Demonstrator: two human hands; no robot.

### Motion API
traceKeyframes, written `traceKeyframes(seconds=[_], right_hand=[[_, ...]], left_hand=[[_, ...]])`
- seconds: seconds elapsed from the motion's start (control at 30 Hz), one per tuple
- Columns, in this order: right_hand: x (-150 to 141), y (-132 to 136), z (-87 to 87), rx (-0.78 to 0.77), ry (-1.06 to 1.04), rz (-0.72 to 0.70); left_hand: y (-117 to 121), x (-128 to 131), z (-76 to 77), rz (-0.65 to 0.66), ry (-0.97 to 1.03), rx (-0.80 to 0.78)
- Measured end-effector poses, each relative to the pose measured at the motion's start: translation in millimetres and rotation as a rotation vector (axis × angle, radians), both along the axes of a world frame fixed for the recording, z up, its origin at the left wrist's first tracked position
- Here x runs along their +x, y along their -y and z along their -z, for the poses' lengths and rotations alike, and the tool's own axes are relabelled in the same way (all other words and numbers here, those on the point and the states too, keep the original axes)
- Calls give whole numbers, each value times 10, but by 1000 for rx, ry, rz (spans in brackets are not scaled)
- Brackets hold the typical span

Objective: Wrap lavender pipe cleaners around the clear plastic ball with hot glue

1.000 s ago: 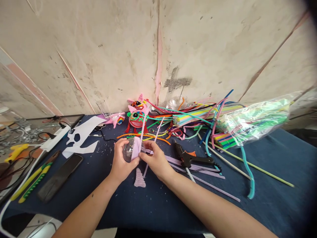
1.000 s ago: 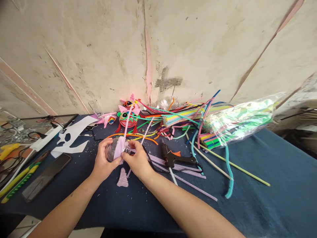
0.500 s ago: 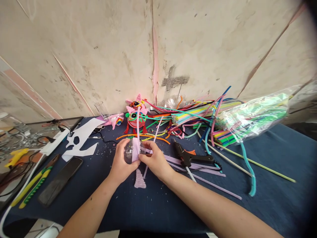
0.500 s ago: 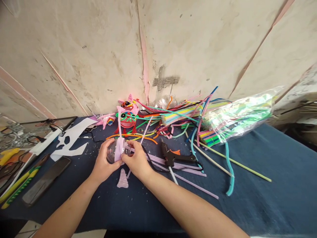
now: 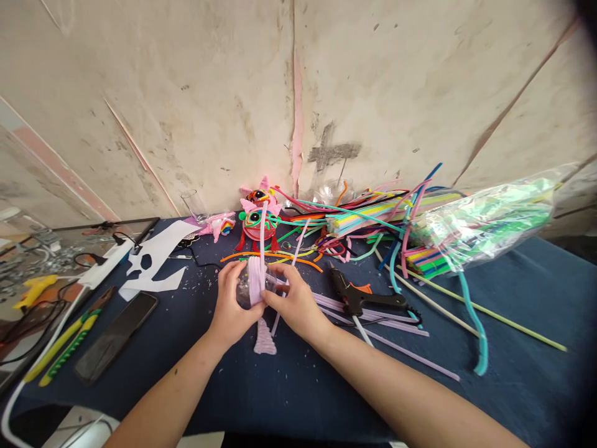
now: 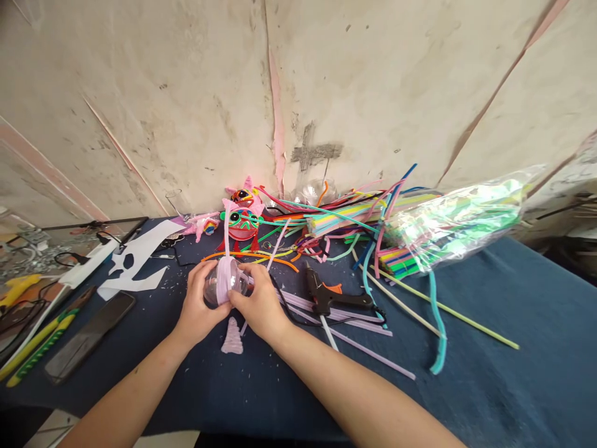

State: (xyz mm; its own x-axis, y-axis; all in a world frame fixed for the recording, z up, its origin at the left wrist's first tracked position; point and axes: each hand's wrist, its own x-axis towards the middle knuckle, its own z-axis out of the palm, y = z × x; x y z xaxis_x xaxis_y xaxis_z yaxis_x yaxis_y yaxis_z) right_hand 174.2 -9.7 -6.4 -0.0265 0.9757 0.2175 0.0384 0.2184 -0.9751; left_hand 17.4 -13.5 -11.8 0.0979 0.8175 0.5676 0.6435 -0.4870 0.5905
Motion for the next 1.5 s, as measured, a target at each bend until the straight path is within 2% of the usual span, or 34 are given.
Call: traceKeyframes(seconds=[0.7, 1.07, 1.27, 1.5], right_hand=[[14, -27, 18, -40, -52, 1], [-18, -3, 10, -79, -51, 9], [-2, -14, -6, -137, -114, 6], [6, 5, -29, -137, -120, 7]], left_hand=[[-2, -32, 0, 44, -31, 44], [-19, -31, 37, 44, 52, 14], [-6, -32, 18, 54, 35, 41], [-12, -58, 57, 81, 54, 40]])
